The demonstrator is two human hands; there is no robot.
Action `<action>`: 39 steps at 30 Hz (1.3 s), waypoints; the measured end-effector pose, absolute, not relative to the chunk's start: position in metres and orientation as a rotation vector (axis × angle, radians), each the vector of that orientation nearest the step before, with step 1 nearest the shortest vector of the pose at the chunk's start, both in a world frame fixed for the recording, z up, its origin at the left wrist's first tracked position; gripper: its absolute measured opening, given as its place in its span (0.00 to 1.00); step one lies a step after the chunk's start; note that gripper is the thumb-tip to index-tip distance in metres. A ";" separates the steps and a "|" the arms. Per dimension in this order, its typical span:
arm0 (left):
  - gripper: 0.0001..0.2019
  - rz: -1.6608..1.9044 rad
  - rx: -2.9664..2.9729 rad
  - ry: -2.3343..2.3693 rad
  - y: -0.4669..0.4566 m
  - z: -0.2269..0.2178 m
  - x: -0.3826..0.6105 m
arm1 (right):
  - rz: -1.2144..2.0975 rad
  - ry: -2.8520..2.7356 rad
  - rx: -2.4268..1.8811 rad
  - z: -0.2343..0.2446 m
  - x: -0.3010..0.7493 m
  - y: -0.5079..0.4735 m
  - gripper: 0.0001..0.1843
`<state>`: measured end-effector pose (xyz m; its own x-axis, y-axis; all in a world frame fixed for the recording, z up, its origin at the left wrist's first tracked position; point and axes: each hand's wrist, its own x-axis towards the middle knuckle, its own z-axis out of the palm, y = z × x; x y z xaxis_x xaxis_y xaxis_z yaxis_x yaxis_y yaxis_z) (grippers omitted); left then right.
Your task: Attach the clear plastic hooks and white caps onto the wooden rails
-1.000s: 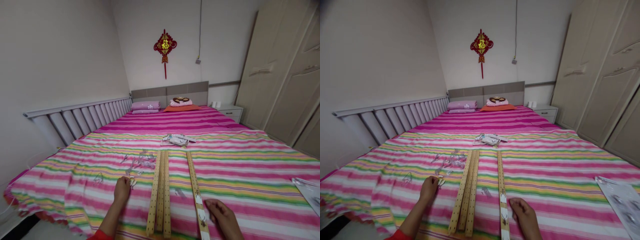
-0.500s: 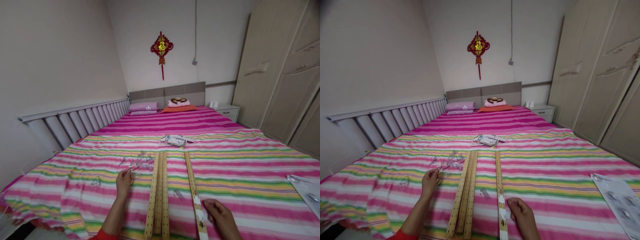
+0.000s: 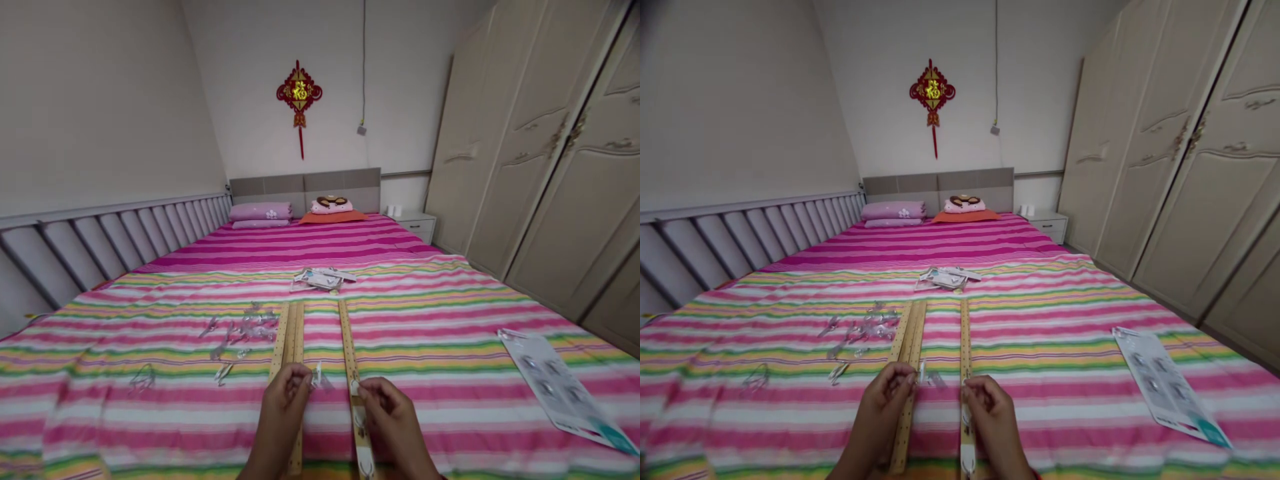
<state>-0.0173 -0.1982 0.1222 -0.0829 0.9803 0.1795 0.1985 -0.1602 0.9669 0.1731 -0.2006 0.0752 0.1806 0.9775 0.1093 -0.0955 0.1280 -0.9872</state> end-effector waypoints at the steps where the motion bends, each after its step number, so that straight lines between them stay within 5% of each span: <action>1: 0.10 1.295 1.465 1.349 -0.200 0.122 -0.012 | 0.977 -1.104 -1.110 0.083 0.170 -0.205 0.18; 10: 0.05 1.203 1.699 1.328 -0.219 0.127 0.020 | 0.592 -1.426 -1.068 0.100 0.162 -0.223 0.08; 19: 0.05 1.022 1.549 1.301 -0.215 0.129 0.022 | 0.551 -1.548 -1.061 0.098 0.169 -0.227 0.08; 24: 0.09 1.010 1.275 1.164 -0.208 0.130 0.023 | 0.663 -1.488 -1.095 0.094 0.172 -0.224 0.08; 30: 0.11 1.057 0.611 0.999 -0.208 0.116 0.028 | 0.874 -1.159 -1.107 0.093 0.177 -0.218 0.23; 39: 0.07 0.982 0.016 0.836 -0.214 0.102 0.054 | 1.361 -0.802 -0.985 0.084 0.174 -0.209 0.20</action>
<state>0.0536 -0.2142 0.1018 0.2774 0.7376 -0.6156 -0.7261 0.5806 0.3684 0.1743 -0.2085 0.0843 0.0735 0.9936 -0.0853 -0.4074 -0.0481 -0.9120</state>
